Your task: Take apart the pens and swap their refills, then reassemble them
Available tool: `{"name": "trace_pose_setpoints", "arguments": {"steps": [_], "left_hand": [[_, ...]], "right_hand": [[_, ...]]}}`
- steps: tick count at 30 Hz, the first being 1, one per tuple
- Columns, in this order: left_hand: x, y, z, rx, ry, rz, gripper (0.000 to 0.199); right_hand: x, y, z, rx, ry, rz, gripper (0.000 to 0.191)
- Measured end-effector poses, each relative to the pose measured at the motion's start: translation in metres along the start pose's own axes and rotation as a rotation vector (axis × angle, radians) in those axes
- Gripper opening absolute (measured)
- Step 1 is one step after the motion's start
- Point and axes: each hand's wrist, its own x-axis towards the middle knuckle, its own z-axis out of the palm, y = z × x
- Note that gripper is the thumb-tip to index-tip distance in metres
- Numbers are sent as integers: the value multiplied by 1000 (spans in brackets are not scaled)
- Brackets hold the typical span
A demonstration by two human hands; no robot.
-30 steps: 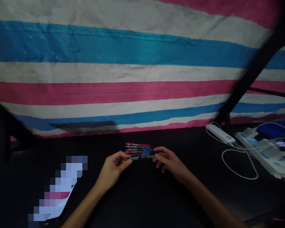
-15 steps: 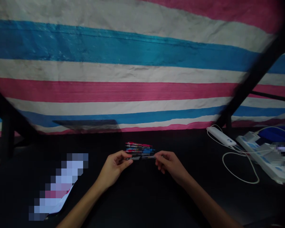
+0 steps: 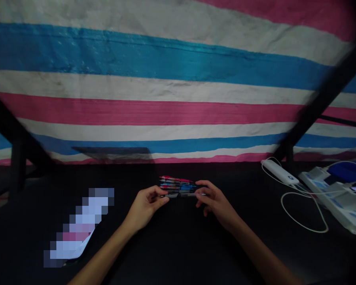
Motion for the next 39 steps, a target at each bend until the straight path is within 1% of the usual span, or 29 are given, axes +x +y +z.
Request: {"name": "trace_pose_setpoints", "arguments": {"steps": [2,3,7,8,12,16,20,24,29,39], "left_hand": [[0,-1,0,-22,-16,6,16],[0,-2,0,-28,-20,6,16],[1,-2,-1,-6,-9,6,16],[1,-1,-1,4,-2,5,16],[0,1,-4,23,32,5,17],[1,5,-8,34,46,29,18],[4,10,-16,48,93,55,19],[5,12,-22,50,138,62,19],[4,11,-22,77,146,69,20],[4,8,-18,93,125,60,19]], "right_hand": [[0,1,1,-34,-14,66,29],[1,2,1,-54,-12,72,28],[3,2,1,-67,29,-44,17],[4,2,1,-49,46,-72,17],[5,1,-4,63,81,-138,27],[7,1,-12,109,79,-153,27],[10,0,-19,135,150,-167,35],[11,-1,-23,179,220,-205,38],[11,-2,-24,208,211,-226,46],[10,-4,-19,203,181,-205,46]]}}
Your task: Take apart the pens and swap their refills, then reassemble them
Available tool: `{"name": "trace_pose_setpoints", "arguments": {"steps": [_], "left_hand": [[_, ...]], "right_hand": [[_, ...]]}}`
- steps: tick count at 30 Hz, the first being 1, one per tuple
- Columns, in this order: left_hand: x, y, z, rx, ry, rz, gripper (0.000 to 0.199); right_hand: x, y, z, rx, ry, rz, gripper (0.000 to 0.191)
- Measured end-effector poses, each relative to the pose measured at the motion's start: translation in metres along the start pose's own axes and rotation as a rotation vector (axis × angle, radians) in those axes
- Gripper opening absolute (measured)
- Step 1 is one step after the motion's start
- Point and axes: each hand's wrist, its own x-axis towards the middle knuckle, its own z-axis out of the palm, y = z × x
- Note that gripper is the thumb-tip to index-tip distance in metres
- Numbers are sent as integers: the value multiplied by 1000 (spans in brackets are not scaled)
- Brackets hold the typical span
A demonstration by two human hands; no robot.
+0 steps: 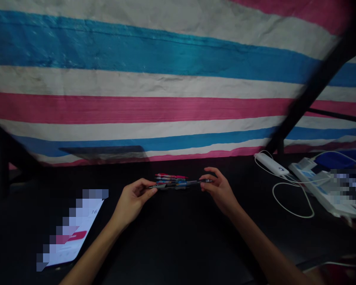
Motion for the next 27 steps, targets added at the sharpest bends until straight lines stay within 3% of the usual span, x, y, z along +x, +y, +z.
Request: {"name": "trace_pose_setpoints", "arguments": {"steps": [10,19,24,27], "left_hand": [[-8,-4,18,8,-140,-2,18],[-10,-6,19,32,-143,21,14],[-11,-4,21,27,-134,20,14],[-9,-3,19,33,-119,24,14]], "right_hand": [[-7,6,13,-106,-134,13,41],[-13,6,17,-246,-194,45,19],[-14,6,20,-356,-227,202,35],[-13,3,18,-345,-237,201,36]]}}
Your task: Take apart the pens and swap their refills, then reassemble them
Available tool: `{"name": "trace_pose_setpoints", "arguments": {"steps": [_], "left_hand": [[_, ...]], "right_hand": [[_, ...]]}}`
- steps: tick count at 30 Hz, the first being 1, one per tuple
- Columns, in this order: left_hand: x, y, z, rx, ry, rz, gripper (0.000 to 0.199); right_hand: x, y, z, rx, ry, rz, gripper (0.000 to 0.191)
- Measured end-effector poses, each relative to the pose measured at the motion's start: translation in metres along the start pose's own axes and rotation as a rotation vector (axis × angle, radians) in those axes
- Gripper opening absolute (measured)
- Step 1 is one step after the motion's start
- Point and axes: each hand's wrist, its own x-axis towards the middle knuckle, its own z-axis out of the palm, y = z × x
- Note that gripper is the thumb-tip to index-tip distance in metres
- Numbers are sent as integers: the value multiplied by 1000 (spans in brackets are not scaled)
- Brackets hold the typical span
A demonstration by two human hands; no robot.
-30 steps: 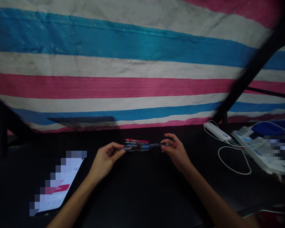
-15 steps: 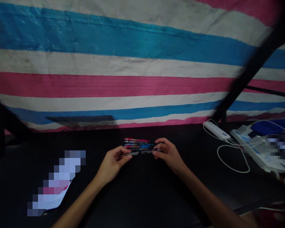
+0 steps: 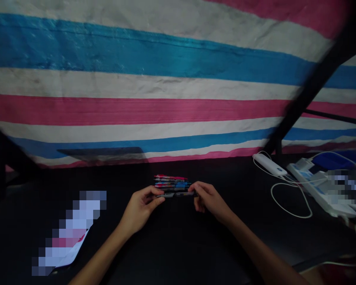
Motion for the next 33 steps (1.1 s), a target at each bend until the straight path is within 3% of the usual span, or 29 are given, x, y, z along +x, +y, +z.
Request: {"name": "trace_pose_setpoints", "arguments": {"steps": [4,6,7,10,13,15,17,20,23,26,29,31,33], "left_hand": [[2,2,-4,1,27,1,14],[2,2,-5,-7,31,-1,14],[2,3,-5,-9,32,-2,15],[1,4,-3,-5,32,-7,16],[1,4,-3,-5,28,-9,16],[1,3,-3,-13,22,-8,15],[1,2,-3,-19,18,-10,15],[1,2,-2,-13,16,-15,16],[1,3,-1,-8,18,-23,16],[2,2,-1,-10,19,-20,17],[2,-1,-2,-18,18,-15,17],[2,-3,-2,-25,8,-17,17],[1,-2,-3,-20,4,-18,17]], "right_hand": [[-2,-5,-5,-27,-7,-145,35],[-3,-5,-5,-88,23,-177,24],[-2,-5,-5,-119,36,-175,19],[-1,-3,-4,-167,46,-141,34],[-1,-1,-4,-130,65,-177,22],[-2,-1,-4,-130,78,-227,32],[-2,-1,-4,-177,60,-217,20],[-2,-1,-4,-227,15,-128,39],[-3,-1,-3,-205,44,-196,23],[-3,-3,-5,-203,70,-292,35],[-3,-2,-5,-230,41,-251,16],[-3,-2,-5,-281,15,-206,33],[-3,-2,-4,-310,20,-206,32]]}}
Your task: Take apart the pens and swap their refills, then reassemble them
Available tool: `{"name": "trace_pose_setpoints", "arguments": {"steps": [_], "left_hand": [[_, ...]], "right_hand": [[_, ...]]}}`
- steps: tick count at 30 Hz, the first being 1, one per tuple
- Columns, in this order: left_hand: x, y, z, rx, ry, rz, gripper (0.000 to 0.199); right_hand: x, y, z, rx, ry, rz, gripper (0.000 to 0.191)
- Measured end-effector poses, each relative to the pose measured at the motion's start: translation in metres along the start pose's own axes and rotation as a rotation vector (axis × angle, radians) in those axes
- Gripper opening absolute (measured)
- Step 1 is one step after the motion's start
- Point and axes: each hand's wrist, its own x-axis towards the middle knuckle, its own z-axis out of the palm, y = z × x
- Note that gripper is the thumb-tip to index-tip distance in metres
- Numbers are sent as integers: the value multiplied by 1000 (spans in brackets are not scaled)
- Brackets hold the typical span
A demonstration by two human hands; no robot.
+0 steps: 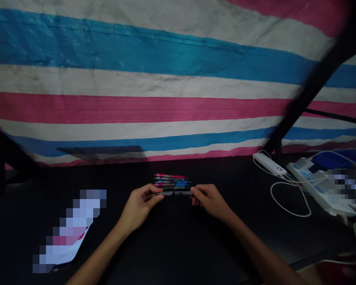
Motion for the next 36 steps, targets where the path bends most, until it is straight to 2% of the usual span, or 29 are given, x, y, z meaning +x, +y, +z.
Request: {"name": "trace_pose_setpoints", "arguments": {"steps": [1,2,4,6,7,9,10,14,19,22,24,26,27,29,31,33,36], "left_hand": [[0,1,0,5,1,1,17],[0,1,0,9,3,1,17],[0,4,0,12,10,0,15],[-1,6,0,8,7,-6,14],[-1,7,0,8,3,-11,14],[-1,8,1,13,-4,-16,14],[-2,8,1,15,-6,-16,15],[-1,6,1,20,6,-14,16],[1,2,-3,73,-40,14,17],[-2,7,-4,276,-131,119,16],[-7,13,0,571,-180,263,17],[-12,20,9,900,-148,427,22],[-15,22,15,1020,-129,465,25],[-19,23,24,1137,-152,435,21],[-21,20,30,1179,-177,318,23],[-21,16,30,1256,-137,264,26],[-21,8,26,1367,-79,297,31]], "right_hand": [[0,0,0,1,14,-19,23],[0,0,-1,5,30,-44,24],[-1,0,-1,-16,50,-91,35],[-1,1,-2,-67,23,-84,19],[-1,1,-2,-89,0,-61,22],[-2,2,-1,-98,-48,-12,41],[-2,2,-1,-88,-56,-2,43],[-2,-1,-1,-100,22,-77,22],[-1,-6,-5,-269,-9,-190,23],[-1,-4,-5,-310,60,-305,15],[-2,-1,-1,-328,109,-405,16],[-4,1,6,-332,130,-519,17],[-5,1,10,-327,133,-576,17],[-7,1,18,-317,127,-663,16],[-9,0,26,-319,110,-681,16],[-11,-1,31,-371,82,-610,15],[-14,-4,34,-471,1,-443,20]]}}
